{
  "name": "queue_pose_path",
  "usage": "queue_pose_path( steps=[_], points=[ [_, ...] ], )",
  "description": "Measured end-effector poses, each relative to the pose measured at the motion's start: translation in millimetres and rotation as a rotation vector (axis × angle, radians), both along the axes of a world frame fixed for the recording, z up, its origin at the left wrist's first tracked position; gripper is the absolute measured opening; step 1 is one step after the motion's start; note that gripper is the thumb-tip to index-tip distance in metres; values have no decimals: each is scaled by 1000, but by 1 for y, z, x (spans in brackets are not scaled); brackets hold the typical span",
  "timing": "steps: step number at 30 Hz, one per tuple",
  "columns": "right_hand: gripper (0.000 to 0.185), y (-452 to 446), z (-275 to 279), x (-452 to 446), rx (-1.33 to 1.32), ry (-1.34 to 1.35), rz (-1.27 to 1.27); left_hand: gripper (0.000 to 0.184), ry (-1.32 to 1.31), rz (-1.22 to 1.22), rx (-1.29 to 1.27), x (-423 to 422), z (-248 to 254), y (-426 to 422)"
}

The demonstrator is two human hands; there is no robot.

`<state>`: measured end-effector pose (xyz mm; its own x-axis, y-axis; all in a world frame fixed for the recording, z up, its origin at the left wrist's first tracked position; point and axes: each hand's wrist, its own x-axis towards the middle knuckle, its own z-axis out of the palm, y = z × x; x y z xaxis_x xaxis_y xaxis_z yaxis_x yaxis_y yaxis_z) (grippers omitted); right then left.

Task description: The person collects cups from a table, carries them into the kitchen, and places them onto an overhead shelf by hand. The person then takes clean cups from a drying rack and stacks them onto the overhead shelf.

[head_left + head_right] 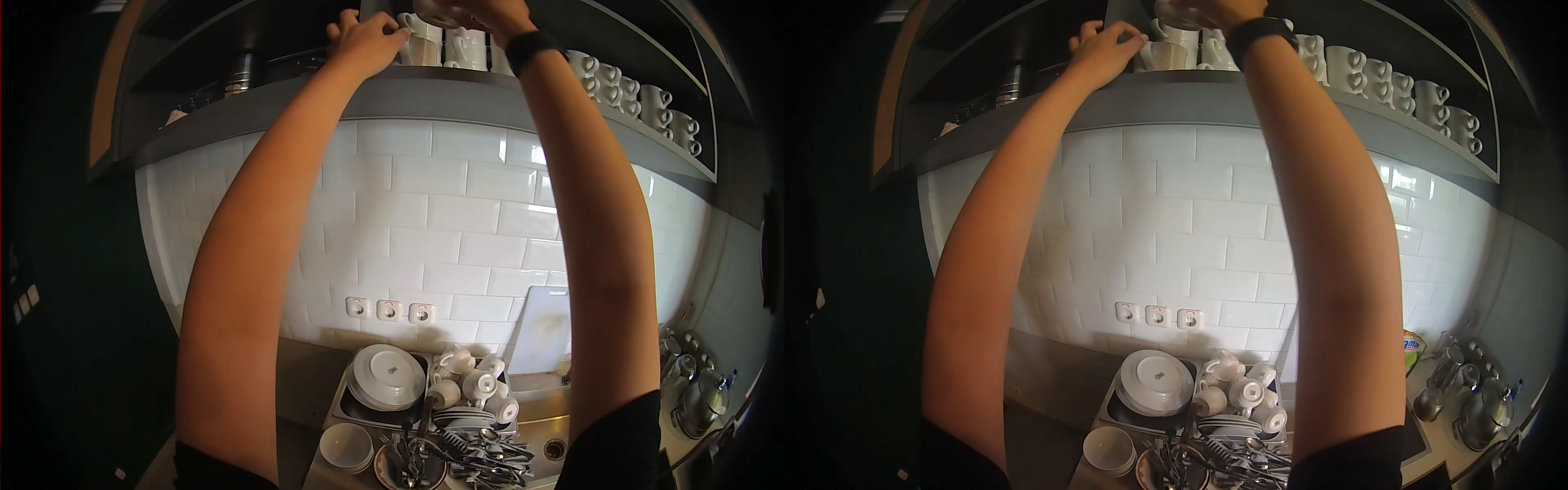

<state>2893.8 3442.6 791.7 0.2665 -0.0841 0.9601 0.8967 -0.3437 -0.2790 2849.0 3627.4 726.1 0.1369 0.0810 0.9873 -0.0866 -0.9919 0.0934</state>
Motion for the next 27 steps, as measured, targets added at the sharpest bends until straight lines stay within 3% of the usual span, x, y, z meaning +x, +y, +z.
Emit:
queue_pose_path(
  steps=[1, 4, 6, 10, 14, 17, 20, 27],
  points=[
    [58, 9, 6, 5, 22, -29, -158, 45, 39, -39, -35, 3, -4, 1],
    [67, 29, 15, 20, -15, -76, -135, 47, 161, -52, -109, 4, -8, -2],
    [60, 39, 14, 18, -37, -75, -157, 46, 248, 10, -79, 5, -7, -2],
    [57, 51, 6, 11, -76, -75, -185, 43, 114, -31, -160, 20, -7, 1],
    [55, 58, 4, 12, -78, -82, -170, 55, 144, 2, -193, 13, -9, -7],
    [55, 61, 8, 11, -257, -213, -471, 57, 135, -13, -203, 13, -10, -9],
    [56, 64, 9, 17, -282, -337, -551, 61, 104, -57, -205, 12, -10, -7],
    [45, 71, 2, -1, -146, -89, -304, 66, 62, -113, -186, 12, -13, -1]
  ],
)
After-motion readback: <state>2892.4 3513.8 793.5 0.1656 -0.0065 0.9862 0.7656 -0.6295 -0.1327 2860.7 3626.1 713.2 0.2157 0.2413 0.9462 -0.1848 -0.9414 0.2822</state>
